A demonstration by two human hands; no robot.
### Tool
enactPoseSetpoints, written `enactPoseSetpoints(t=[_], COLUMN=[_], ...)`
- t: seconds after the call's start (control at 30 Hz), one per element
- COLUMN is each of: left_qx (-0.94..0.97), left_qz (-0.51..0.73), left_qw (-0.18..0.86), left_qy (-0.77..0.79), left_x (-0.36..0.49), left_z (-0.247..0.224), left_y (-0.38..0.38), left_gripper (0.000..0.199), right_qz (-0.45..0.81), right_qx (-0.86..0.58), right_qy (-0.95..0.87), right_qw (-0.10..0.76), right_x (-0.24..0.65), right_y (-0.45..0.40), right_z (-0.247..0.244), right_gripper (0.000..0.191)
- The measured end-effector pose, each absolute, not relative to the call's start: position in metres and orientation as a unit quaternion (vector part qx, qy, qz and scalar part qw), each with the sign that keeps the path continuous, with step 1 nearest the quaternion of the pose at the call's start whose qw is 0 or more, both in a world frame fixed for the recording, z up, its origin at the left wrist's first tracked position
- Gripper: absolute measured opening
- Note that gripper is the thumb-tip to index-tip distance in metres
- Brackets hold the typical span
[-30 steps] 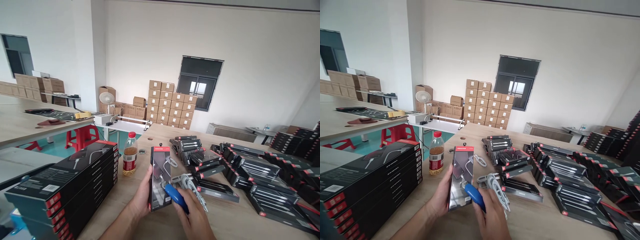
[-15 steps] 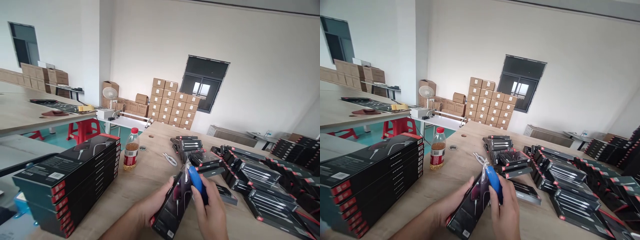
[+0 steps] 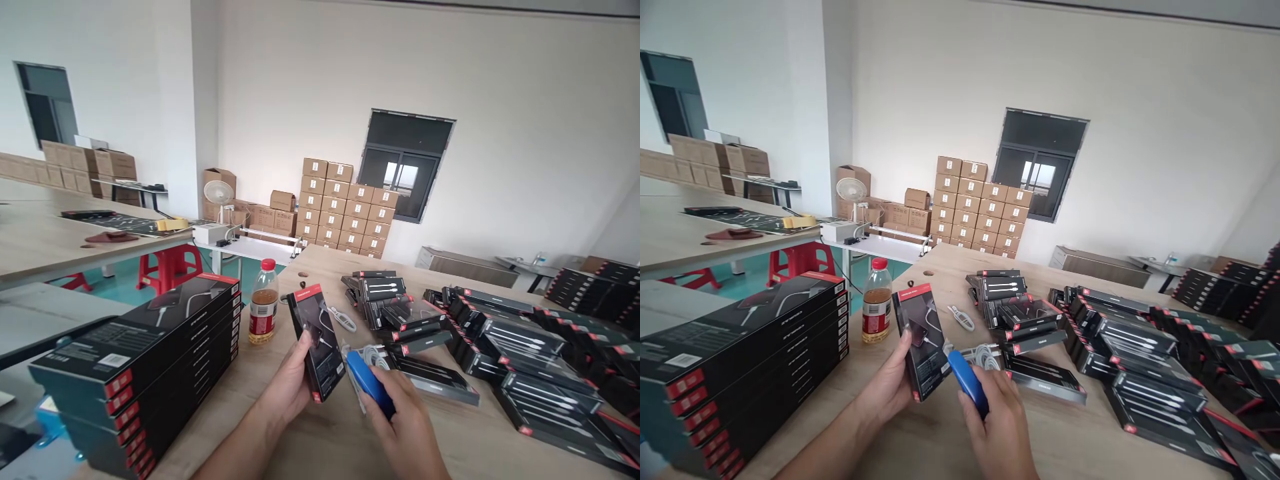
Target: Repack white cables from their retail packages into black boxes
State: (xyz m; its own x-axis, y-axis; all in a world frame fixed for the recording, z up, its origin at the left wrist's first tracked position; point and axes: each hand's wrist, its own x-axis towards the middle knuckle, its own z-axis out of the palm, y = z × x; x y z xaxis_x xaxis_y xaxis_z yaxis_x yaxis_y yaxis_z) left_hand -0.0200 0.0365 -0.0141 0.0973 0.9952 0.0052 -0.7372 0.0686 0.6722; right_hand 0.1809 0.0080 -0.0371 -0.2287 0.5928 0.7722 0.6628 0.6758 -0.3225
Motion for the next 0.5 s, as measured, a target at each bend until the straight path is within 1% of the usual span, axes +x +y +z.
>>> enactPoseSetpoints(t=[0.07,0.17,0.27,0.4,0.5], left_qx=[0.315,0.380,0.433,0.441,0.452], left_qz=[0.646,0.635,0.622,0.617,0.608], left_qw=[0.661,0.643,0.624,0.604,0.576], left_qy=[0.217,0.196,0.191,0.244,0.308], left_x=[-0.022,-0.023,-0.021,-0.019,-0.018], left_z=[-0.015,-0.011,-0.005,-0.004,-0.005], left_y=[0.036,0.031,0.026,0.024,0.021], left_gripper=[0.044,0.038,0.044,0.050,0.046], right_qz=[-0.023,0.031,0.079,0.103,0.123], right_qx=[-0.404,-0.414,-0.424,-0.436,-0.448], right_qy=[-0.783,-0.787,-0.788,-0.775,-0.762], right_qw=[0.472,0.456,0.439,0.447,0.450], right_x=[0.178,0.172,0.168,0.164,0.161], right_y=[0.007,0.002,-0.002,-0.005,-0.004], right_z=[-0.038,-0.040,-0.041,-0.043,-0.044], right_gripper=[0.023,0.023,0.025,0.028,0.029])
